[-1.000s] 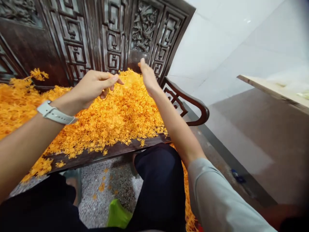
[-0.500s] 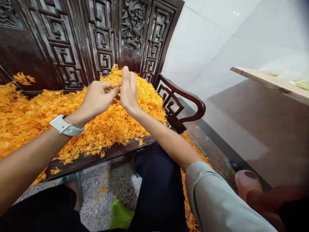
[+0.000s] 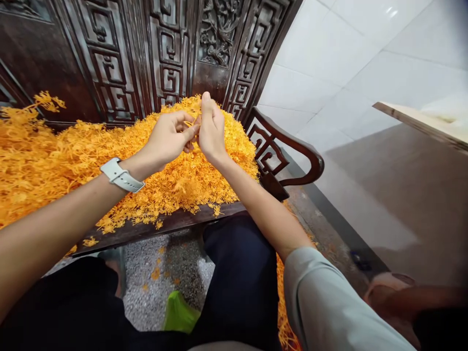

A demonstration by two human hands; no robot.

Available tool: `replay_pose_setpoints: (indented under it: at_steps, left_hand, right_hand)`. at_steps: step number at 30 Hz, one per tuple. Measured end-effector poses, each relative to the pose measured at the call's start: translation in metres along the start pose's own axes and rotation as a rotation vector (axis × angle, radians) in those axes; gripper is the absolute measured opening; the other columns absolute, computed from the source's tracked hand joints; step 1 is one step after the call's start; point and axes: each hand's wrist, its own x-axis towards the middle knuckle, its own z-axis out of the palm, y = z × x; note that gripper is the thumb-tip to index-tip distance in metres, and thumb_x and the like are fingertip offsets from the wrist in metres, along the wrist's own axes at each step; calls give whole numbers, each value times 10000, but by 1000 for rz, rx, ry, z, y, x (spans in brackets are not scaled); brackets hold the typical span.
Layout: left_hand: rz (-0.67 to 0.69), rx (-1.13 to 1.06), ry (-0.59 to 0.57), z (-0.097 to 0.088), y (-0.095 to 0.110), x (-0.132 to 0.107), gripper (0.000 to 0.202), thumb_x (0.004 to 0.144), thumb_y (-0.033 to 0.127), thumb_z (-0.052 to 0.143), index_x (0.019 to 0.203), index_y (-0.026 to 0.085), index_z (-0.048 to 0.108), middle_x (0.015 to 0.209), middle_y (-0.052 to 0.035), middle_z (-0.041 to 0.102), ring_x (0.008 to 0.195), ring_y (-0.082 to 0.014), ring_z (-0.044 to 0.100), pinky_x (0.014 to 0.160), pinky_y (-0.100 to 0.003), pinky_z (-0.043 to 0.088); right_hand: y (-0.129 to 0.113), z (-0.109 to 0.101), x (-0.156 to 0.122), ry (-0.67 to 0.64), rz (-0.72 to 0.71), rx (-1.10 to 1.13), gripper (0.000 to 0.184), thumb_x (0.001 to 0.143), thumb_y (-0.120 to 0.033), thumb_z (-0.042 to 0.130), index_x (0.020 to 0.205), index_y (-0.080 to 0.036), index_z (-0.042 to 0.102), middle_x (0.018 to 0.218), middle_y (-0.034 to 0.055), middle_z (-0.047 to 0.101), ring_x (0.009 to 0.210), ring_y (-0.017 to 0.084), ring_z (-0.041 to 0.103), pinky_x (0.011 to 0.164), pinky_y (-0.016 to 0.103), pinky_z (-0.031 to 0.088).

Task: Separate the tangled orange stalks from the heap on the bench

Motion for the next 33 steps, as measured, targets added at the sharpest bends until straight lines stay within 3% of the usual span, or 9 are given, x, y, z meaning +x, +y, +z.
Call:
replay_pose_setpoints:
  at_steps: [2, 5, 10, 15, 22, 26, 33]
  left_hand:
    - [-27, 26, -51, -1, 0, 0, 223, 912, 402, 770, 908, 212, 654, 659, -26, 626, 631, -182, 634, 587, -332, 537]
    - [-22, 16, -80, -2, 0, 1, 196, 895, 346, 789, 845, 202, 666, 626, -28, 622, 597, -176, 626, 551, -320, 537]
    - [-29, -225, 36, 3, 1, -1, 192, 880, 255, 830, 822, 198, 657, 708, -26, 665, 638, -147, 657, 566, -263, 556]
    - [-91, -416, 121, 6, -1, -4, 163, 888, 180, 819, 837, 192, 664, 824, -16, 686, 749, -121, 677, 683, -240, 564]
    - [-151, -545, 133, 8, -2, -8, 196, 934, 254, 792, 825, 200, 639, 825, -7, 687, 773, -130, 682, 727, -250, 549]
    - [-214, -687, 89, 8, 0, -6, 216, 979, 239, 718, 803, 193, 603, 775, -11, 683, 730, -133, 684, 701, -246, 550]
    - [-327, -801, -3, -3, 14, -2, 300, 1033, 204, 661, 748, 173, 571, 620, 25, 559, 495, -70, 543, 540, -185, 484]
  right_hand:
    - [-11, 4, -9, 92, -76, -105, 734, 841, -986, 445, 870, -253, 442, 790, -38, 379, 758, 110, 426, 646, 286, 372]
    - [-22, 8, -20, 57, -125, -218, 660, 935, -902, 443, 892, -244, 474, 830, -17, 438, 803, 132, 530, 668, 285, 416]
    - [-17, 1, -13, 107, -204, -371, 623, 1010, -839, 353, 839, -244, 416, 839, -2, 446, 851, 152, 571, 748, 298, 516]
    - [-8, -3, -4, 59, -205, -415, 670, 992, -877, 225, 785, -254, 359, 770, -10, 414, 746, 140, 496, 694, 290, 504]
    - [-5, -5, -7, 13, -222, -475, 643, 1007, -848, 337, 784, -249, 409, 828, 16, 476, 862, 172, 581, 777, 323, 555]
    - [-9, 1, -7, -3, -158, -384, 650, 970, -875, 400, 797, -249, 411, 791, 3, 498, 787, 149, 590, 640, 277, 528]
    - [-34, 13, -19, -70, 57, -134, 701, 939, -924, 312, 819, -245, 438, 645, -44, 480, 528, 77, 523, 472, 205, 351]
